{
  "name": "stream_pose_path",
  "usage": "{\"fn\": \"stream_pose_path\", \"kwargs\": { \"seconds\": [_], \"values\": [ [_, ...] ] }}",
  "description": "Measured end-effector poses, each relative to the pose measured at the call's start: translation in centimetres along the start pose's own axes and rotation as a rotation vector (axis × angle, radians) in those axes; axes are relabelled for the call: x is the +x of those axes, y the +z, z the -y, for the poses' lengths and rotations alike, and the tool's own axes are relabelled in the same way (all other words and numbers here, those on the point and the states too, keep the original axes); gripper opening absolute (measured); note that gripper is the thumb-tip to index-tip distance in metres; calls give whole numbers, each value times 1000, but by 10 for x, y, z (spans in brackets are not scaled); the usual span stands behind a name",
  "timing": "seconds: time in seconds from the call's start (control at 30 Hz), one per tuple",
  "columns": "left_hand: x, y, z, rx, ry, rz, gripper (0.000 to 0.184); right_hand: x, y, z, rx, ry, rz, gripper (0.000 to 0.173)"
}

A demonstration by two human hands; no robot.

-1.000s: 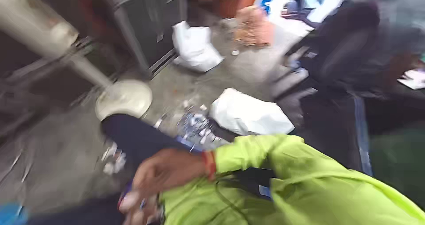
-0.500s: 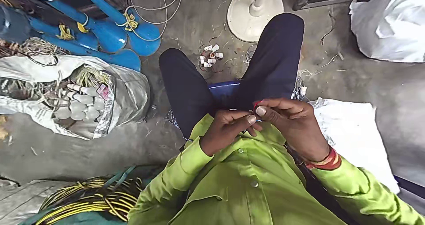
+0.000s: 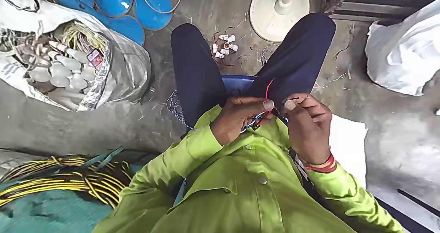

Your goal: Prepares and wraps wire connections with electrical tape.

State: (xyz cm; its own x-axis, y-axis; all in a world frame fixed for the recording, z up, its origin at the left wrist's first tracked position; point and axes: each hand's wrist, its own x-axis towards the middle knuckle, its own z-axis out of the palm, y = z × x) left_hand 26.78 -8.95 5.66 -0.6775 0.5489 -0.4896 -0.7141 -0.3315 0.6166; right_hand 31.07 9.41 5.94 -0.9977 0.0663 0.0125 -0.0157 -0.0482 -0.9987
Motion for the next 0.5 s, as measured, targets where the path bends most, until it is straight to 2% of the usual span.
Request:
{"fn": "stream_pose_path", "kwargs": {
  "seconds": [0.1, 0.23, 0.37, 0.5],
  "values": [
    [-1, -2, -3, -26, -27, 37, 22, 1, 1, -1, -28, -102, 32, 13],
    [-7, -9, -6, 57, 29, 116, 26, 3, 0, 0, -70, -104, 39, 13],
    [-15, -18, -13, 434, 231, 193, 32, 3, 0, -1, -89, -81, 32, 13],
    [-16, -27, -13, 905, 471, 78, 28, 4, -2, -2, -109, -83, 1, 12]
  ]
}}
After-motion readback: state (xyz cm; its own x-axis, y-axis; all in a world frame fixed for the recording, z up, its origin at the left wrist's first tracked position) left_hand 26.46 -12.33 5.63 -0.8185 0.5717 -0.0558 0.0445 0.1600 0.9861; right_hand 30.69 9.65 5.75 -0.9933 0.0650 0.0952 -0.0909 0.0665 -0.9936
